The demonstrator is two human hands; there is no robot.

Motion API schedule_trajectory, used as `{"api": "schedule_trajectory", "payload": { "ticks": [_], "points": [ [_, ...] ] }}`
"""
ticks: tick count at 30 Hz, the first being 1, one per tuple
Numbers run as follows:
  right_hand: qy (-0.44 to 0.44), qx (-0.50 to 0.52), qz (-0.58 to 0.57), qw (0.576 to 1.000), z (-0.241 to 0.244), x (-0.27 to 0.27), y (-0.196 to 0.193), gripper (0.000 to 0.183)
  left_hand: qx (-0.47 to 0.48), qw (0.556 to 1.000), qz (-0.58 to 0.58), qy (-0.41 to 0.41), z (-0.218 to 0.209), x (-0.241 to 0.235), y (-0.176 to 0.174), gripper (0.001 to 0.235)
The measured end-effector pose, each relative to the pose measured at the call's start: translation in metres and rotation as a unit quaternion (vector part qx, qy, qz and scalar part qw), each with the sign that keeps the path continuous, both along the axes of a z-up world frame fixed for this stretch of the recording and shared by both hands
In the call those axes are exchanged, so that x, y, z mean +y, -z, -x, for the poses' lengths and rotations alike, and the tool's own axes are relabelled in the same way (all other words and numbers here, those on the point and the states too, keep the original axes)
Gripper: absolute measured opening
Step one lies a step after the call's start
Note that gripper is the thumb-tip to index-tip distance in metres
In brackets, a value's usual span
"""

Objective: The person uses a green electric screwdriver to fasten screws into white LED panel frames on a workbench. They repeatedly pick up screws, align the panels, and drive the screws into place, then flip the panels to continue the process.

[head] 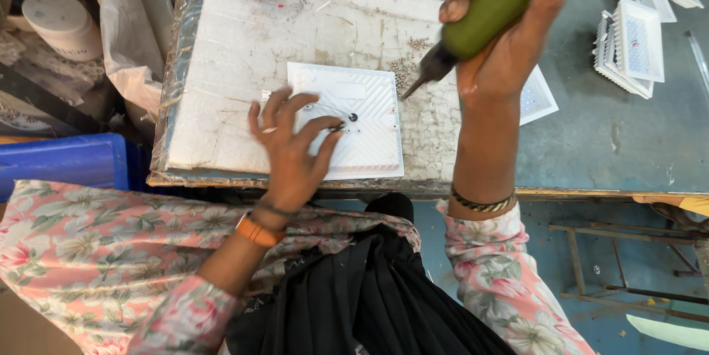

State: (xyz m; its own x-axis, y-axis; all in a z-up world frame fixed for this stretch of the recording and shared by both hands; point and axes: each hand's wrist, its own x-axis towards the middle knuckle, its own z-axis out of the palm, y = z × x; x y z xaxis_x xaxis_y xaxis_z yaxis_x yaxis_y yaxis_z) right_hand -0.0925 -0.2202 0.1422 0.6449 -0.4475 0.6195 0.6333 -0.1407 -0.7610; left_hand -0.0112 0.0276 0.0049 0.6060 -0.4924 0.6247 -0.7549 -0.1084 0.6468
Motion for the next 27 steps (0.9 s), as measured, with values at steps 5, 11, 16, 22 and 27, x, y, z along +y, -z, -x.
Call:
{"api": "schedule_trajectory", "payload": {
  "ticks": [5,11,16,22,27],
  "points": [
    [0.004,0.298,0.031,0.954,-0.016,0.028,0.046,0.039,0.157,0.984,0.052,0.071,-0.005,0.03,0.007,0.017],
    [0.036,0.391,0.476,0.787,-0.044,0.067,0.088,0.022,0.089,0.991,-0.001,0.097,-0.004,0.036,0.006,0.018],
    [-0.044,0.463,0.303,0.832,-0.042,0.038,0.075,0.014,0.054,0.994,-0.007,0.092,-0.005,0.037,0.007,0.017],
    [-0.071,0.466,0.169,0.866,0.0,0.019,0.08,0.031,0.051,0.995,0.002,0.082,-0.005,0.036,0.012,0.018],
    [0.068,0.436,0.217,0.871,0.009,0.032,0.11,0.015,0.07,0.993,0.016,0.092,-0.006,0.036,0.013,0.017]
  ]
}}
